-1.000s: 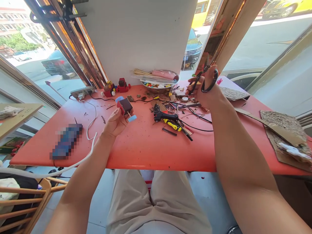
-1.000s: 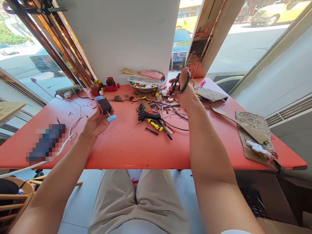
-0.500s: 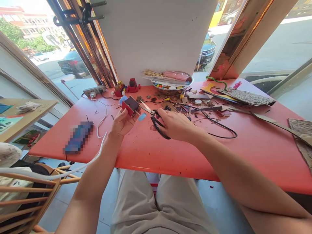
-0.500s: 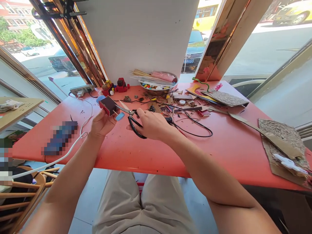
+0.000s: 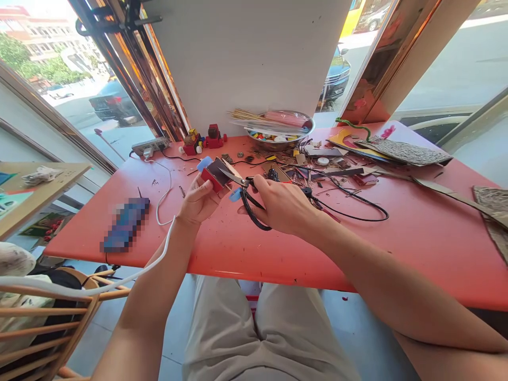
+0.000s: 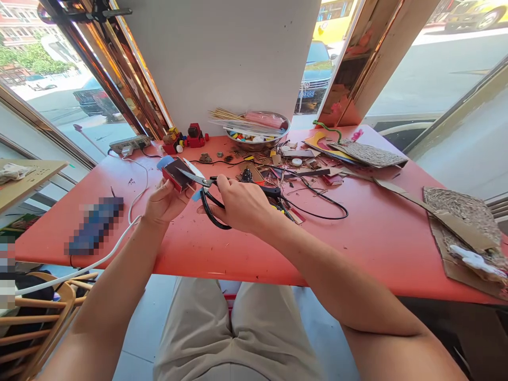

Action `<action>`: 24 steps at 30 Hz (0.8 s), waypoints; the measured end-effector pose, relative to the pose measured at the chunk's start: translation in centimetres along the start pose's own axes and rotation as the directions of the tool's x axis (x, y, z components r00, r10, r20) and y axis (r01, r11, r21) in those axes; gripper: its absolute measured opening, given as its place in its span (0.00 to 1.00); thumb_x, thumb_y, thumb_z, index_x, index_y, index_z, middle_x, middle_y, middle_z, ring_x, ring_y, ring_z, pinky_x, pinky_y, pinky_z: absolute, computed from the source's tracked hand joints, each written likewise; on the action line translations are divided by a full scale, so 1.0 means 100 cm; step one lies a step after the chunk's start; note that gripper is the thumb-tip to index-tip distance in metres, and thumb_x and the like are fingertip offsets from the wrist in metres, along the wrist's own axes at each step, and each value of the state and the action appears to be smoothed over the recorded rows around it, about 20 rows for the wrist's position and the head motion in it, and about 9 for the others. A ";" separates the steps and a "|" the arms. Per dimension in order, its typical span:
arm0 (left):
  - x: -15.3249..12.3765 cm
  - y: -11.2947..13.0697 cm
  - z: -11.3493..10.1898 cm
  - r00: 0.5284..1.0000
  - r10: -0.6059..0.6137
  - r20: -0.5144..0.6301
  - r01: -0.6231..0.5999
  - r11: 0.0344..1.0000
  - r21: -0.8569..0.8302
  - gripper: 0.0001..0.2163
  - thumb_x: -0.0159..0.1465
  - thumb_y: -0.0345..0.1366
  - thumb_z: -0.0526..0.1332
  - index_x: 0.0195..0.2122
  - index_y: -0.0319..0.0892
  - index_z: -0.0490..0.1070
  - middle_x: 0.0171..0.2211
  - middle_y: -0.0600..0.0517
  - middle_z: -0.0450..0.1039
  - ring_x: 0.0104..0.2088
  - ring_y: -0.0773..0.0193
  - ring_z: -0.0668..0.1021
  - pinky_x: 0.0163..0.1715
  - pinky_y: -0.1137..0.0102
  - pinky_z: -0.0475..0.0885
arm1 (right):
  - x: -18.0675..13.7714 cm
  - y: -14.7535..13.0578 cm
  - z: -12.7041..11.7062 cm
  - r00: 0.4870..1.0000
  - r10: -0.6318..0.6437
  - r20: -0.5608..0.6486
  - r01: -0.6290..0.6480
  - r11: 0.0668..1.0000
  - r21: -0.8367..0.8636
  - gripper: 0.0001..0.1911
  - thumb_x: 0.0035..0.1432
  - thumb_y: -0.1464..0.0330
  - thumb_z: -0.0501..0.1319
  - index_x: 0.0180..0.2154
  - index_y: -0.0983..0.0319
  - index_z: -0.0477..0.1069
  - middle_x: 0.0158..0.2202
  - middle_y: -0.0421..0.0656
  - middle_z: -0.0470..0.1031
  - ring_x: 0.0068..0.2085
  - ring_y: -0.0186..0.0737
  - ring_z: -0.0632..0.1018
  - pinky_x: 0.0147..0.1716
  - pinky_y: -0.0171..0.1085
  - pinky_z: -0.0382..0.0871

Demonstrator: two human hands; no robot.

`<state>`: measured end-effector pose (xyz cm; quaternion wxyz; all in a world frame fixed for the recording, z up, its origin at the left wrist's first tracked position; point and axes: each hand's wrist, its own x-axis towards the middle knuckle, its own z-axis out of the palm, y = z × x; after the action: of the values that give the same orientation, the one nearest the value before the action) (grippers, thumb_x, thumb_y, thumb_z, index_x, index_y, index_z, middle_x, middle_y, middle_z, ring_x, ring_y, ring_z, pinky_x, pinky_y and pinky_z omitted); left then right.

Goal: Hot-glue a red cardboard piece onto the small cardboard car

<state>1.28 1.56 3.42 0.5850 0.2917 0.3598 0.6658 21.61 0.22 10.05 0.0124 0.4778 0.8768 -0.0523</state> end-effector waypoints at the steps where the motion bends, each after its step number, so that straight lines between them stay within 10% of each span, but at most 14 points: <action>1: 0.000 0.000 0.000 1.000 0.001 -0.005 -0.001 1.000 -0.001 0.22 0.70 0.28 0.68 0.63 0.55 0.79 0.40 0.53 0.89 0.43 0.58 0.90 0.51 0.65 0.85 | 0.000 0.000 0.000 1.000 0.000 0.001 0.000 1.000 -0.005 0.20 0.77 0.58 0.53 0.60 0.64 0.67 0.49 0.61 0.85 0.48 0.61 0.86 0.30 0.39 0.52; 24: 0.005 -0.001 -0.007 1.000 -0.012 0.001 0.012 0.999 -0.033 0.27 0.70 0.28 0.70 0.67 0.59 0.75 0.47 0.51 0.89 0.46 0.58 0.90 0.54 0.64 0.83 | 0.004 -0.005 0.005 0.999 0.042 0.011 -0.042 0.999 0.016 0.22 0.80 0.52 0.54 0.57 0.64 0.68 0.43 0.61 0.87 0.48 0.63 0.88 0.29 0.39 0.53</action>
<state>0.70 2.00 2.91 0.5938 0.2804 0.3502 0.6679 20.96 0.20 9.55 0.0140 0.4961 0.8660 -0.0618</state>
